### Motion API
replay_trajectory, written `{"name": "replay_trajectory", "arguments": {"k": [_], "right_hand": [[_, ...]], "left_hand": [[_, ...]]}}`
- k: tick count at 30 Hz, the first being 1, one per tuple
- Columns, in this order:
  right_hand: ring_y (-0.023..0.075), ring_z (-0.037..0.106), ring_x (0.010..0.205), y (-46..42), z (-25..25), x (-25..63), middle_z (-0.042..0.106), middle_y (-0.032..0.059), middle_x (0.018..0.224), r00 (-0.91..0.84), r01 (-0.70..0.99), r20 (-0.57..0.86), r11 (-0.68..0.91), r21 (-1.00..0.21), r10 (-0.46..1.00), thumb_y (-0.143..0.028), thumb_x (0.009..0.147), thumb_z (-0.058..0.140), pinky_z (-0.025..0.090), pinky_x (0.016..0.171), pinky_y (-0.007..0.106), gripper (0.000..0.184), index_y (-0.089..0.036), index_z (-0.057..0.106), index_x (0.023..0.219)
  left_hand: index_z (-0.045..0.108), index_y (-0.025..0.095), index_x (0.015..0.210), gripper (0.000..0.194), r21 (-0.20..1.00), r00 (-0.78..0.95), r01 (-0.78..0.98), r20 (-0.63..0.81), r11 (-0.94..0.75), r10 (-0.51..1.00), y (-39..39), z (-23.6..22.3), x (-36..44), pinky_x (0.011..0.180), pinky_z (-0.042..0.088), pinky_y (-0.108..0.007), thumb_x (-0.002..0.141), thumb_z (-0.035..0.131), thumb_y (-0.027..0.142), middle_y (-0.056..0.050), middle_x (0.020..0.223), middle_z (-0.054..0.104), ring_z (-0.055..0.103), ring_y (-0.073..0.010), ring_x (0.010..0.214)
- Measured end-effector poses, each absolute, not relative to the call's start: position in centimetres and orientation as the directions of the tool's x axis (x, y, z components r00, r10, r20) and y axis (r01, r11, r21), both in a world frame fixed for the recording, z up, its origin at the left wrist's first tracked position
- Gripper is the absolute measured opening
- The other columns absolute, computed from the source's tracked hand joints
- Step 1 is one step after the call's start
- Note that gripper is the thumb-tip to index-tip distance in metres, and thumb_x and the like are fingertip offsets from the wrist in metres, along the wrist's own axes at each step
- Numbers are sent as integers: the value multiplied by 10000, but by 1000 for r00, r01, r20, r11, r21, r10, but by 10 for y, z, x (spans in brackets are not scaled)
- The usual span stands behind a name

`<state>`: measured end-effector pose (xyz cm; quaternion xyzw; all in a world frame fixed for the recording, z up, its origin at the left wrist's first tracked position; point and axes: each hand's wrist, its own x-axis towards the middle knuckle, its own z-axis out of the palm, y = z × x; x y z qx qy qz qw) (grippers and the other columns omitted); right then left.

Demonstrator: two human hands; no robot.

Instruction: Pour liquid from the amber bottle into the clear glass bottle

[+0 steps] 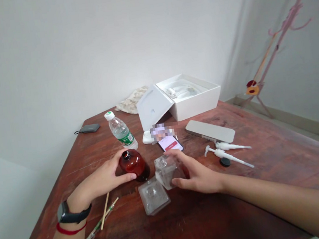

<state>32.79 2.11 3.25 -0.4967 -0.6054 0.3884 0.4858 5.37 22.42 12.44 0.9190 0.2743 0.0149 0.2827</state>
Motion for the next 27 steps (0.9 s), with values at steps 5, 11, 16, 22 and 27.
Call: {"name": "replay_trajectory", "arguments": {"k": [5,11,16,22,27], "right_hand": [[342,686,1257,21,36,327,663,118,1344,14,295,207,194,-936,978,-275,824,858,587,1067,492,673,-263,488,1386],[352,701,1211,20,40,325,670,126,1295,55,428,177,137,-894,983,-255,801,857,596,1009,487,617,-250,511,1312],[322,707,1103,21,43,325,666,123,1271,66,559,153,90,-824,986,-248,789,850,577,952,462,587,-239,513,1270],[325,694,1081,22,47,324,677,111,1200,83,615,106,33,-788,991,-263,755,883,554,958,463,572,-235,509,1186],[333,691,1145,23,43,326,678,108,1235,80,653,106,29,-757,991,-250,750,890,545,994,459,582,-240,499,1181]], "left_hand": [[431,298,1625,904,528,824,526,-120,-667,554,221,124,49,1317,364,-601,885,839,619,-138,1644,601,569,-432,1507],[393,273,1672,958,473,807,567,-156,-675,569,214,130,43,1334,335,-603,895,828,626,-163,1737,487,485,-450,1579],[251,282,1751,1012,448,798,574,-120,-685,590,212,128,43,1376,249,-589,964,719,712,-145,1810,360,390,-423,1643],[268,244,1740,864,561,808,519,-78,-645,583,214,119,51,1406,174,-569,1069,570,695,-129,1819,344,314,-377,1684],[398,247,1663,745,562,819,492,-42,-664,572,208,121,57,1358,316,-600,1084,495,706,-139,1724,511,482,-396,1592]]}}
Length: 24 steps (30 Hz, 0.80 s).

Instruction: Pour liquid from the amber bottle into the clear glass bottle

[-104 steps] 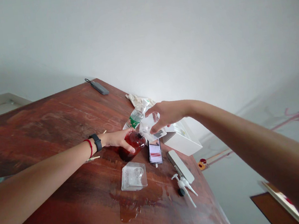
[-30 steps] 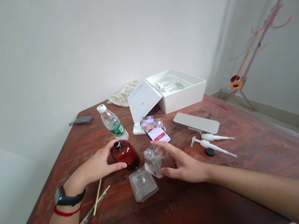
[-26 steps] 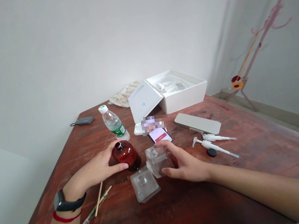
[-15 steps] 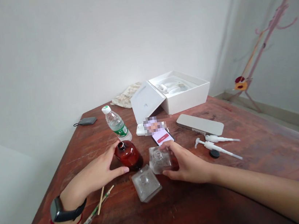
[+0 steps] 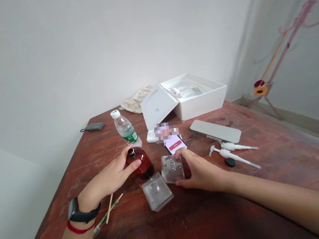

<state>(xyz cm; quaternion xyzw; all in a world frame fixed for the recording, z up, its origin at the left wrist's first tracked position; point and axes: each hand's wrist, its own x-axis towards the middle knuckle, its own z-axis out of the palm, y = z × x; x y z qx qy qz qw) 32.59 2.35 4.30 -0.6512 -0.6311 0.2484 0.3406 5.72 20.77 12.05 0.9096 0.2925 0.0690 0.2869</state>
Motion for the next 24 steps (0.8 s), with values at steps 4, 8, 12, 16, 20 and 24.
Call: {"name": "replay_trajectory", "arguments": {"k": [4,8,12,16,20,24], "right_hand": [[329,694,1149,24,40,327,691,108,1246,77,662,121,40,-749,990,-243,747,895,546,975,442,586,-243,509,1187],[322,703,1101,23,42,326,699,98,1205,91,661,107,20,-750,990,-249,752,899,549,938,432,583,-242,511,1187],[321,709,1103,23,44,325,700,101,1208,95,662,91,6,-750,991,-239,753,900,543,949,428,584,-239,503,1180],[326,715,1116,23,45,325,700,112,1222,93,672,77,-5,-741,993,-253,758,903,543,948,419,586,-234,505,1187],[324,716,1114,23,45,325,709,106,1223,103,682,85,-8,-731,991,-256,747,907,545,950,413,591,-240,513,1186],[324,714,1116,23,45,324,711,103,1214,101,685,95,0,-729,990,-258,746,907,543,951,411,590,-241,514,1186]], "left_hand": [[370,233,1649,781,551,800,536,-88,-639,594,203,124,60,1344,322,-632,1062,456,742,-173,1659,577,551,-405,1534],[353,228,1638,785,555,793,547,-103,-627,600,202,124,62,1348,318,-622,1048,443,738,-174,1654,579,562,-401,1523],[339,218,1640,790,543,790,554,-104,-631,604,200,125,64,1336,339,-624,1047,428,732,-185,1632,601,579,-405,1508],[350,209,1629,777,518,786,563,-94,-645,611,197,127,65,1313,381,-615,1049,416,722,-192,1579,651,606,-409,1485],[346,201,1627,780,498,780,576,-96,-649,619,195,129,66,1293,404,-623,1048,402,720,-200,1566,660,628,-415,1461],[340,205,1628,785,482,778,583,-99,-654,620,195,129,67,1276,425,-623,1048,382,732,-203,1558,666,634,-417,1455]]}}
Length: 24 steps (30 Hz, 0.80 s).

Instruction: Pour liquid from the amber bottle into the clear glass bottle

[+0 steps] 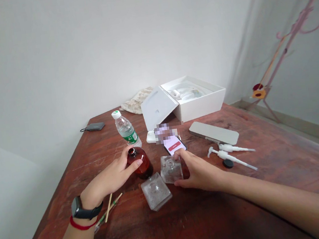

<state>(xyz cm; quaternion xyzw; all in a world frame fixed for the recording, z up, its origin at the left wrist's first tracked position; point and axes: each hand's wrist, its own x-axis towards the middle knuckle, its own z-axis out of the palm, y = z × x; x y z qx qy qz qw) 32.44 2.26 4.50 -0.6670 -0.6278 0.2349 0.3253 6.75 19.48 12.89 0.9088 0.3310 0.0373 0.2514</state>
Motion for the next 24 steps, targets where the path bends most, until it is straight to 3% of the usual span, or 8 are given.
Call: {"name": "replay_trajectory", "arguments": {"k": [12,24], "right_hand": [[332,701,1139,23,45,326,691,133,1258,73,694,91,15,-719,993,-277,777,895,540,981,441,585,-237,492,1199],[346,706,1164,23,45,326,694,135,1262,71,702,89,13,-712,994,-295,775,908,545,990,451,592,-233,504,1204]], "left_hand": [[382,241,1607,735,467,783,577,-83,-670,616,198,126,65,1221,486,-572,1050,402,721,-161,1514,708,686,-396,1393],[367,199,1609,773,469,770,593,-93,-654,631,192,131,69,1243,452,-616,1045,381,727,-207,1525,688,675,-419,1397]]}}
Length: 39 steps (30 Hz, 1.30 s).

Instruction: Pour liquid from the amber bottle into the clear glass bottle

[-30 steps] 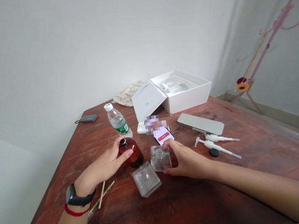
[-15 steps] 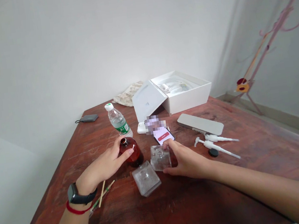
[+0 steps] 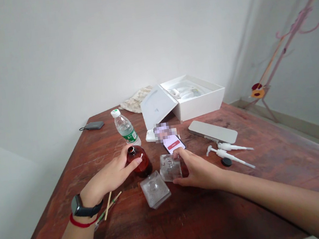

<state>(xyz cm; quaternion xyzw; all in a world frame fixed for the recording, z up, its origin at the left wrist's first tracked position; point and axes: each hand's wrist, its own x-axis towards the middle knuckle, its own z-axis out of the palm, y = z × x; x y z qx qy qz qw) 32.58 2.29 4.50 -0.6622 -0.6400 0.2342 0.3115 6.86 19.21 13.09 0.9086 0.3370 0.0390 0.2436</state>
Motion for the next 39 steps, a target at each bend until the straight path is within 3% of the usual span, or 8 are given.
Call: {"name": "replay_trajectory", "arguments": {"k": [15,33,39], "right_hand": [[316,704,1021,23,45,326,719,105,1123,72,732,90,9,-681,993,-340,787,889,529,847,400,555,-238,495,1164],[291,711,974,24,39,329,718,80,1094,61,726,113,34,-687,992,-354,785,899,532,813,379,561,-247,505,1169],[320,710,1065,24,41,328,726,108,1160,70,726,106,23,-688,992,-351,786,899,530,862,399,568,-248,496,1173]], "left_hand": [[399,220,1578,694,503,792,555,-76,-662,606,197,127,66,1257,438,-595,1064,422,685,-182,1536,675,664,-397,1405],[395,234,1582,678,495,798,541,-47,-679,601,197,125,66,1231,474,-562,1066,434,672,-164,1525,696,673,-394,1405],[386,227,1579,689,492,792,556,-70,-670,606,197,126,67,1239,462,-580,1063,417,683,-179,1520,696,679,-400,1396]]}}
